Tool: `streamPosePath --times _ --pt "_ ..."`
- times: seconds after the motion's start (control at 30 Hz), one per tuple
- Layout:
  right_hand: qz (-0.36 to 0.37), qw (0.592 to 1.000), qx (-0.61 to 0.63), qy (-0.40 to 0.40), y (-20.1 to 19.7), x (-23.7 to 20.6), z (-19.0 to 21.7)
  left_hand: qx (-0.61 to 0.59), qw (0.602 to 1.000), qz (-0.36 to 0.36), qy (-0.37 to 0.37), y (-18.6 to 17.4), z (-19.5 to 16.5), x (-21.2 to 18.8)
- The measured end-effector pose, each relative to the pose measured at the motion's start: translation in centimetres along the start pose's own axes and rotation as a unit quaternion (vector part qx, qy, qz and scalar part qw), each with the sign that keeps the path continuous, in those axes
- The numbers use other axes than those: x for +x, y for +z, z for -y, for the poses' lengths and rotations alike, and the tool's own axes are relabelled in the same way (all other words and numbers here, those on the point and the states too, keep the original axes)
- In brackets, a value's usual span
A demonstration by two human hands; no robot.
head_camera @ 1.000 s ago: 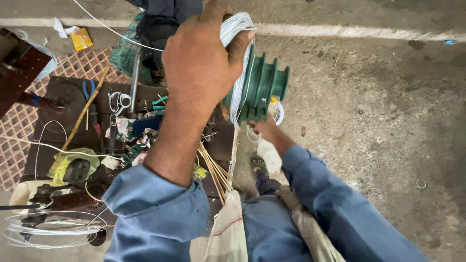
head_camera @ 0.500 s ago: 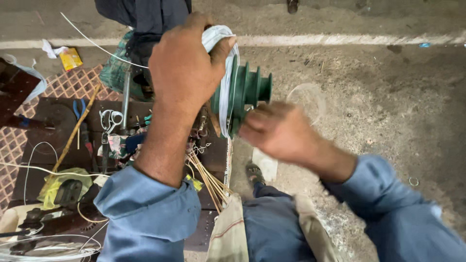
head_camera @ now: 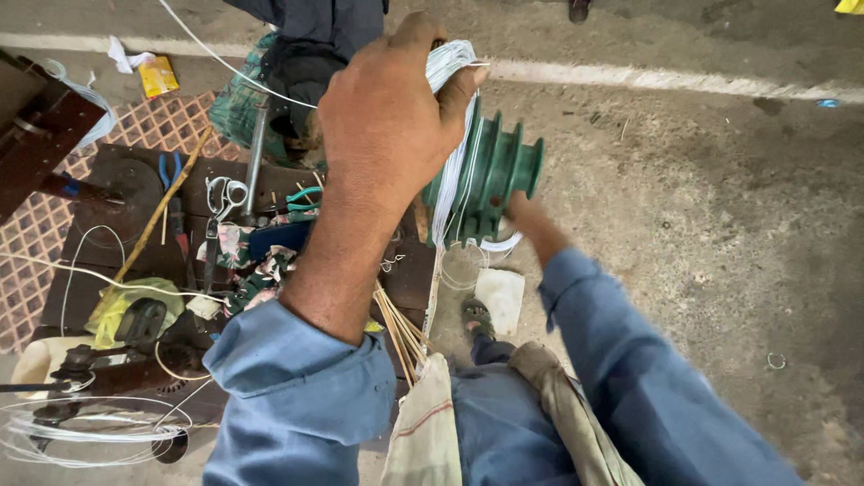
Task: The person winds white wire by hand onto a green plastic spool, guiding the wire around the spool flanges and turning the spool to build up coils. They then lift the spool, carry it to a workbench, and use pliers to cut and secure the wire end.
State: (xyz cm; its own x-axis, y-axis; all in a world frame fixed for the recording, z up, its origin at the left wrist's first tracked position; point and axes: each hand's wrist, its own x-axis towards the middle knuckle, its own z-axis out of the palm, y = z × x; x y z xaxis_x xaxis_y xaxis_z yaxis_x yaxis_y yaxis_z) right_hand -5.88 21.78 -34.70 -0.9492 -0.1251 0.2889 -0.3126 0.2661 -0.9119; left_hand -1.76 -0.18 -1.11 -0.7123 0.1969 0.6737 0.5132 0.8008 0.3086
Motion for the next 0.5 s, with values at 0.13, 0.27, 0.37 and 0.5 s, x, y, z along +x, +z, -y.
streamPosePath --times 0.13,0.27,0.37,0.5 --pt "-0.012 0.959 0.173 0.226 6.7 -7.5 1.9 -0.007 1.0 0.001 -0.003 0.2 0.1 0.0" --pt "0.045 0.996 -0.071 -0.031 6.6 -12.6 13.1 -0.005 1.0 0.0 -0.004 0.2 0.0 -0.1" --pt "0.081 0.922 -0.299 -0.232 2.2 -9.8 22.2 -0.011 1.0 0.003 -0.003 0.0 -0.2 0.1" --pt "0.08 0.782 -0.477 -0.393 -4.9 -4.2 30.5 -0.005 1.0 0.015 -0.02 -0.3 -0.4 0.4"
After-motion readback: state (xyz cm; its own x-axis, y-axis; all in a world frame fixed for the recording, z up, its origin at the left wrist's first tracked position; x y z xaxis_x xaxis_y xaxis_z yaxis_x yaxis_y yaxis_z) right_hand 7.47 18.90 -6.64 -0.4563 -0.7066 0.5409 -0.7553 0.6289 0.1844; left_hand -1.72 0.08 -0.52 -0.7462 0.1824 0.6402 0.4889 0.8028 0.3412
